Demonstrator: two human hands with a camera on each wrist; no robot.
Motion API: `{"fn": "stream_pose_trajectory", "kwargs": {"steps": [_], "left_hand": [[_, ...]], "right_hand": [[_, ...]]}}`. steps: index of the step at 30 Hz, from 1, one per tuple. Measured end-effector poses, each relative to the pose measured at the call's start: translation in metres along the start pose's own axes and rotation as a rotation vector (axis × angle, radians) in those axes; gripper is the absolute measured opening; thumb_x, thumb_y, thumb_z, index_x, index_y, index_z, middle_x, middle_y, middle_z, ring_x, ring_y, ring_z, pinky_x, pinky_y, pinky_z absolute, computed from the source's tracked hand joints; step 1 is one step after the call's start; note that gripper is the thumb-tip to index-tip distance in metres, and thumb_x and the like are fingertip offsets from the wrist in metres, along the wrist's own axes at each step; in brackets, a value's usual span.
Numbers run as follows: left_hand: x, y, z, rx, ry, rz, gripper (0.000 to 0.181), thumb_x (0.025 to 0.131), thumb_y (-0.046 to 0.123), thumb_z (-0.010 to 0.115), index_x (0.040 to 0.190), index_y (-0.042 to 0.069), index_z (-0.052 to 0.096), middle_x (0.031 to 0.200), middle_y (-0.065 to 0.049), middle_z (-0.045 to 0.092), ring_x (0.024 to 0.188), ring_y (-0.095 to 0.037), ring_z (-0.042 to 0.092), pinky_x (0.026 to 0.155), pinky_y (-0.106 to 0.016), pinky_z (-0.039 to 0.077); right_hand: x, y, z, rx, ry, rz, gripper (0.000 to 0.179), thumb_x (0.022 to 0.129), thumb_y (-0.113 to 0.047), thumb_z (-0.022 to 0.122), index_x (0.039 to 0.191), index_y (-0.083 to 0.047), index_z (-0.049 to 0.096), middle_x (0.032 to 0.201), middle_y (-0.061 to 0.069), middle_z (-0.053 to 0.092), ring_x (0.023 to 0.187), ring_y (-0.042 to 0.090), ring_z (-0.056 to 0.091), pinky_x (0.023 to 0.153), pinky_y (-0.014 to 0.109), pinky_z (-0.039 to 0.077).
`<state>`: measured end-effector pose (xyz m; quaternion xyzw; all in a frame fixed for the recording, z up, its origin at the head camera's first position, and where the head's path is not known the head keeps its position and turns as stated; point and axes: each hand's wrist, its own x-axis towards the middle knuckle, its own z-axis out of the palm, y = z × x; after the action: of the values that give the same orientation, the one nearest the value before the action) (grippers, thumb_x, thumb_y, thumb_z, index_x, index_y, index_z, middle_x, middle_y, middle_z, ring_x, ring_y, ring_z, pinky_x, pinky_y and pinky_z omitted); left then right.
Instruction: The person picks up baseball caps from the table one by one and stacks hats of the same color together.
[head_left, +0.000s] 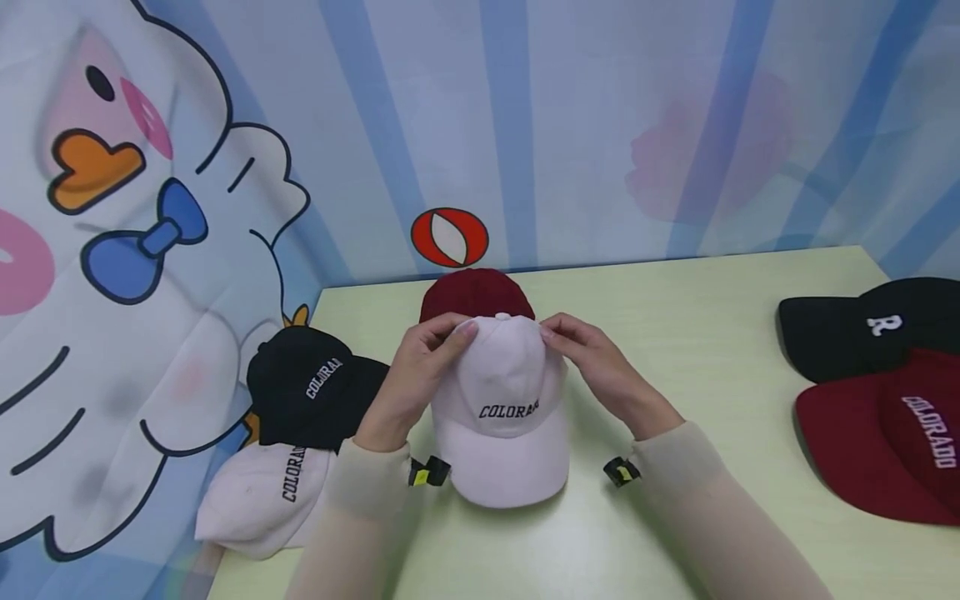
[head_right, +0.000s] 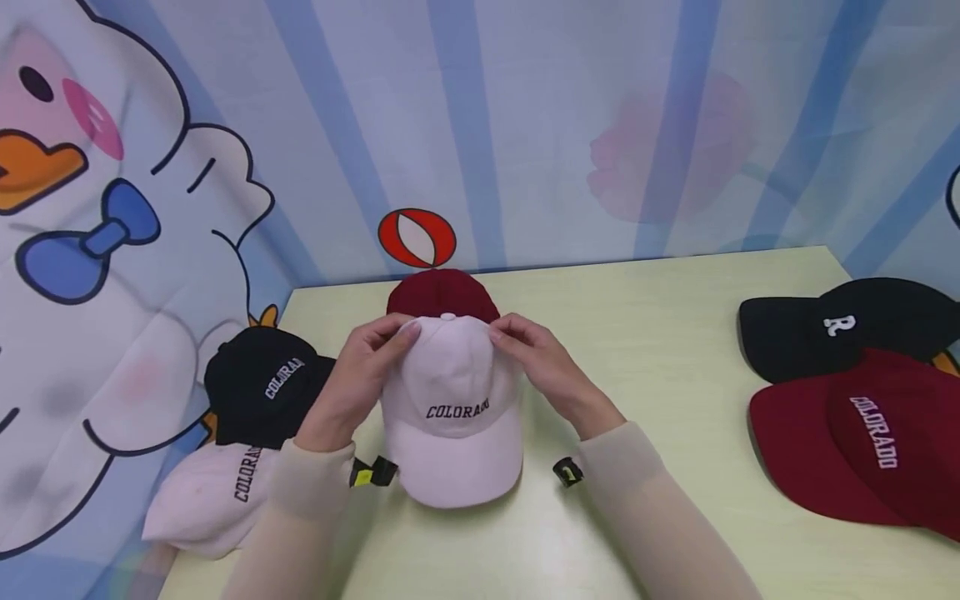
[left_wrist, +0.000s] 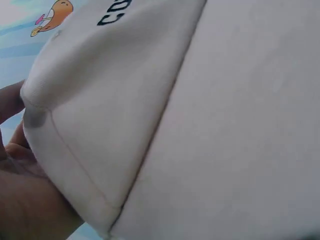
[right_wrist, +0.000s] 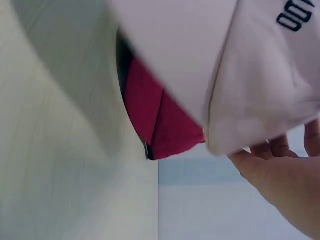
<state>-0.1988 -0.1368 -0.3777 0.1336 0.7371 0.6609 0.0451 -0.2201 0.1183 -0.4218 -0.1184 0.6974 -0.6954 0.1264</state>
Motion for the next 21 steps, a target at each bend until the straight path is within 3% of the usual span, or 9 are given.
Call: {"fn": "stream_pose_trajectory", "kwargs": {"steps": [4,10,17,21], "left_hand": [[0.012,-0.011,0.010,-0.042,0.006,-0.023,0.029,0.104,0.028,0.063,0.121,0.005,0.072,0.109,-0.001,0.071,0.101,-0.019,0.064,0.086,-0.027,0.056],[0.031,-0.025,0.025,-0.087,0.071,-0.054,0.027,0.100,0.029,0.070,0.117,0.009,0.075,0.106,-0.002,0.072,0.101,-0.019,0.064,0.086,-0.027,0.055],[0.051,-0.035,0.041,-0.171,0.112,-0.043,0.025,0.100,0.023,0.070,0.119,0.008,0.075,0.111,-0.004,0.074,0.106,-0.018,0.065,0.092,-0.026,0.054],[0.059,-0.040,0.052,-0.216,0.094,-0.048,0.025,0.101,0.020,0.067,0.123,0.009,0.072,0.122,-0.005,0.071,0.115,-0.018,0.061,0.100,-0.027,0.050]], "right_hand": [[-0.005,-0.001,-0.013,0.060,0.049,-0.032,0.014,0.109,-0.027,0.053,0.109,-0.019,0.064,0.110,-0.006,0.060,0.119,0.019,0.049,0.117,0.043,0.030],[-0.015,-0.007,-0.031,0.131,0.118,-0.059,0.013,0.109,-0.026,0.053,0.101,-0.025,0.064,0.103,-0.009,0.059,0.108,0.012,0.052,0.104,0.028,0.037],[-0.024,-0.011,-0.043,0.229,0.211,-0.067,0.014,0.106,-0.026,0.058,0.095,-0.025,0.066,0.098,-0.012,0.059,0.100,0.009,0.051,0.102,0.029,0.034],[-0.027,-0.013,-0.050,0.276,0.273,-0.058,0.011,0.105,-0.029,0.061,0.097,-0.025,0.066,0.099,-0.012,0.058,0.099,0.009,0.050,0.099,0.029,0.034]]}}
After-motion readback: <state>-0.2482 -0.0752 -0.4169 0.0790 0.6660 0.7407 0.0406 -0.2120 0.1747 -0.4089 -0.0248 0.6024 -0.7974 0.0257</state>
